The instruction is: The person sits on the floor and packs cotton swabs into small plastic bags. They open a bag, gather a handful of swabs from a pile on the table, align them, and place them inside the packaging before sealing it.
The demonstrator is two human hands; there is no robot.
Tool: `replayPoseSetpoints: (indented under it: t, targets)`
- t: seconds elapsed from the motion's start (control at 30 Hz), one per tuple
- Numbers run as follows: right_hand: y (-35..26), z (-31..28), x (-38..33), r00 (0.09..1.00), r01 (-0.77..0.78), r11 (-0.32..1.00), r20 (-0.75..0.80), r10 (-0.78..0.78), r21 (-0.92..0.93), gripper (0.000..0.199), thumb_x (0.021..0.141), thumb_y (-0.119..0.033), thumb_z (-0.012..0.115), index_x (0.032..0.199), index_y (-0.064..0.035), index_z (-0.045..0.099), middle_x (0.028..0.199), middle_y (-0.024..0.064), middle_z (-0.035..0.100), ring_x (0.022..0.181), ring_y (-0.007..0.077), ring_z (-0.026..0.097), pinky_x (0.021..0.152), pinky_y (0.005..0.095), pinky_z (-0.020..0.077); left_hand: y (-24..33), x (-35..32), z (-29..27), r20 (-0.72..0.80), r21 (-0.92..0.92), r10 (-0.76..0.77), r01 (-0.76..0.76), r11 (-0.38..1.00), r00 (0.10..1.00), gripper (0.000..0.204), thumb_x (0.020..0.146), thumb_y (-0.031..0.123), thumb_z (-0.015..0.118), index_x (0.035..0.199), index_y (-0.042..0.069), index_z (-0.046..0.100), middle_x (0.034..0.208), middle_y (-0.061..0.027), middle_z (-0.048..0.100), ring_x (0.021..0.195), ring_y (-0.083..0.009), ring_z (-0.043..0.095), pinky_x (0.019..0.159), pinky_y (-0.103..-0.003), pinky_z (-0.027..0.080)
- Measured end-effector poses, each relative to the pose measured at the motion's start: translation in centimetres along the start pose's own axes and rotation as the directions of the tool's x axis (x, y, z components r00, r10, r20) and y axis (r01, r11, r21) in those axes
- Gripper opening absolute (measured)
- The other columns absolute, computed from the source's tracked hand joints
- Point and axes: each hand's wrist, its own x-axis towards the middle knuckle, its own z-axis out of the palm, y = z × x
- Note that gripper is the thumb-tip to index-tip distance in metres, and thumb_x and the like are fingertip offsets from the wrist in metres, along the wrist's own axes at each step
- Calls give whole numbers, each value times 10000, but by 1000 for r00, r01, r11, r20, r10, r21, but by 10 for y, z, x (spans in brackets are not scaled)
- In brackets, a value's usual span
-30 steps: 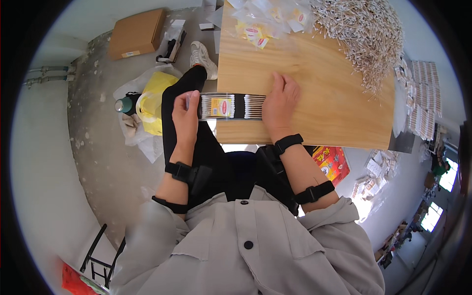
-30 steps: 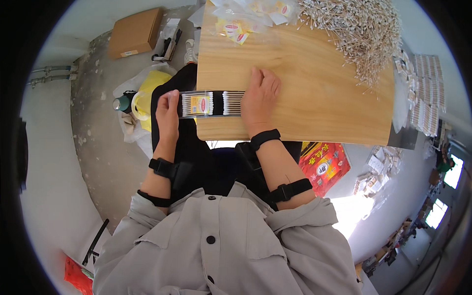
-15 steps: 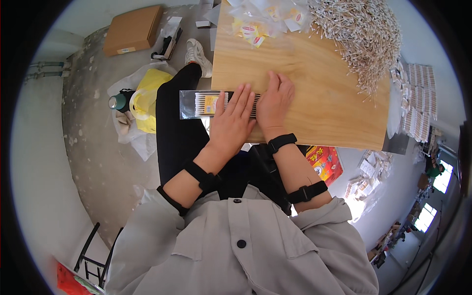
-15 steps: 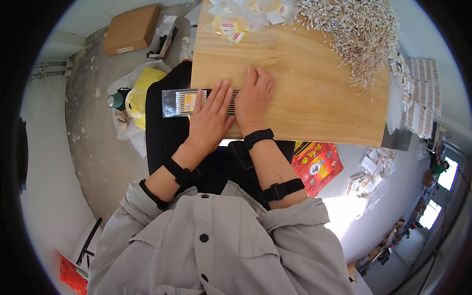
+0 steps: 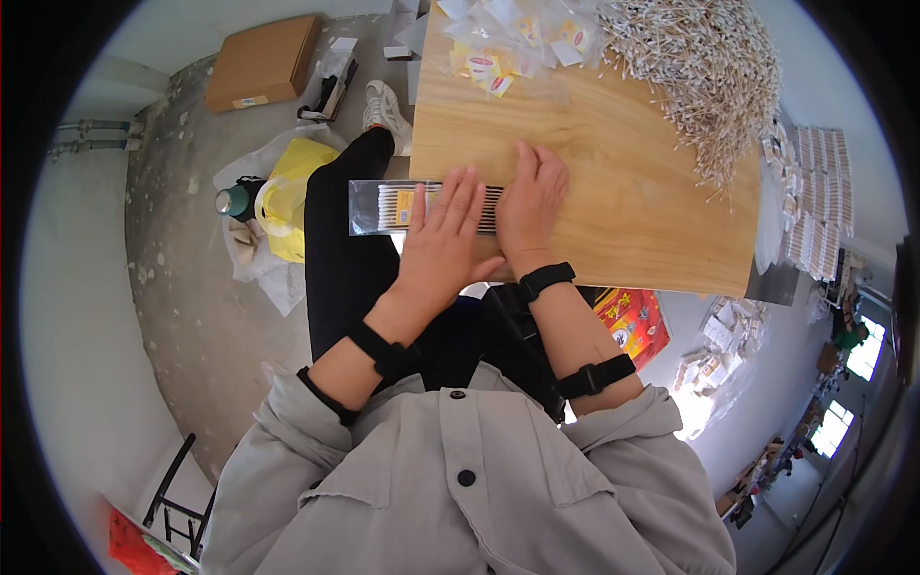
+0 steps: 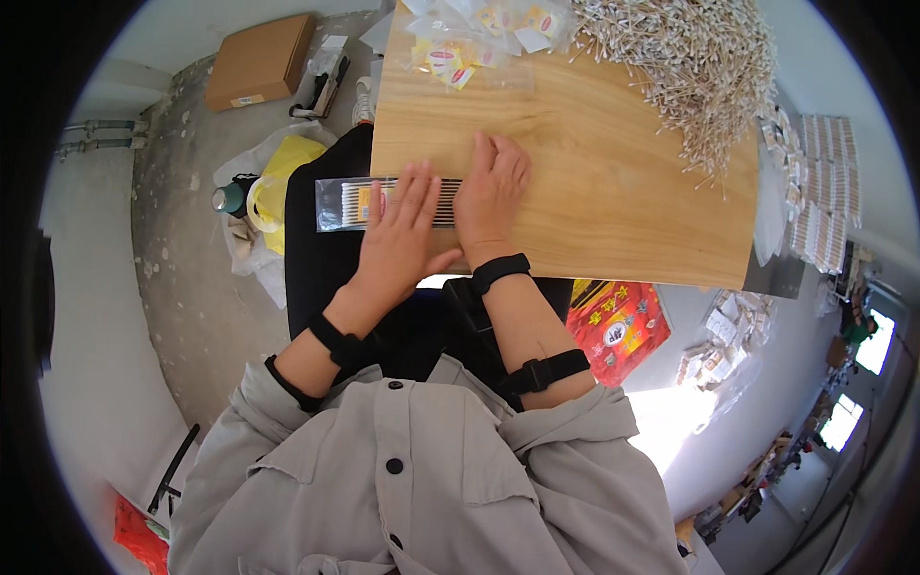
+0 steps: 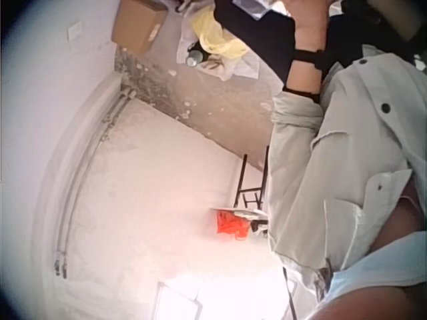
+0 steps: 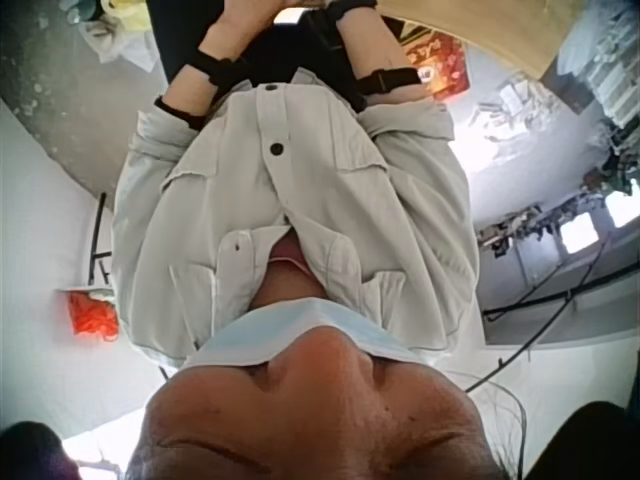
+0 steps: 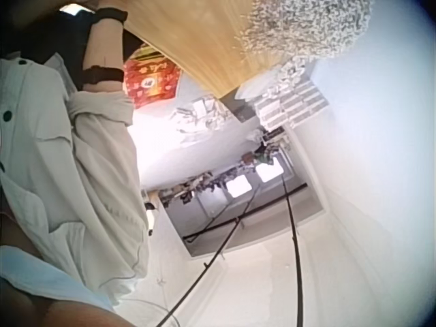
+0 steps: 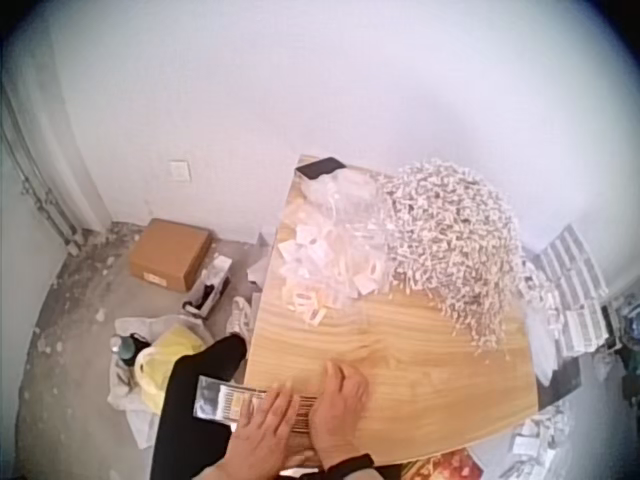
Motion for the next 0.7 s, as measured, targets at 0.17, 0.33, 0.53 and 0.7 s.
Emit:
replayPoseSetpoints:
  t: [0.17,0.33,0.53,0.7]
  targets:
    - [2,1,-2,1000,6,999,-2,-7,-36,317,861,-34,553,1176,-20,587,1126,146,516,1090,348,478,984,448,381,-50,-17,-23,-406,-202,-273,205,958,872,642,865,202,705,1386,-34,413,1432,-220,386,1331,-324,379,1099,-429,321]
    - [-1,2,1,1000,13,999,-10,-14,-39,282,890,-39,544,1168,-17,590,1124,143,514,1085,341,478,981,441,383,-110,-23,9,-38,-859,-758,367,358,651,324,965,253,629,1132,-21,583,1017,-57,625,871,-113,578,782,-257,465]
    - [-2,1,1,999,31,998,10,-31,-60,285,891,-39,545,1172,-23,591,1126,137,516,1085,333,478,982,433,384,-102,-13,21,347,-938,-655,244,-247,671,254,963,292,645,921,41,655,808,28,637,737,-39,561,685,-214,443]
    - [-1,3,0,1000,31,998,2,-31,-57,304,880,-22,540,1181,-21,587,1127,141,514,1084,340,477,981,436,384,-93,-13,26,338,-941,-679,212,-265,652,235,967,270,642,942,38,666,834,7,670,716,-47,598,667,-213,487]
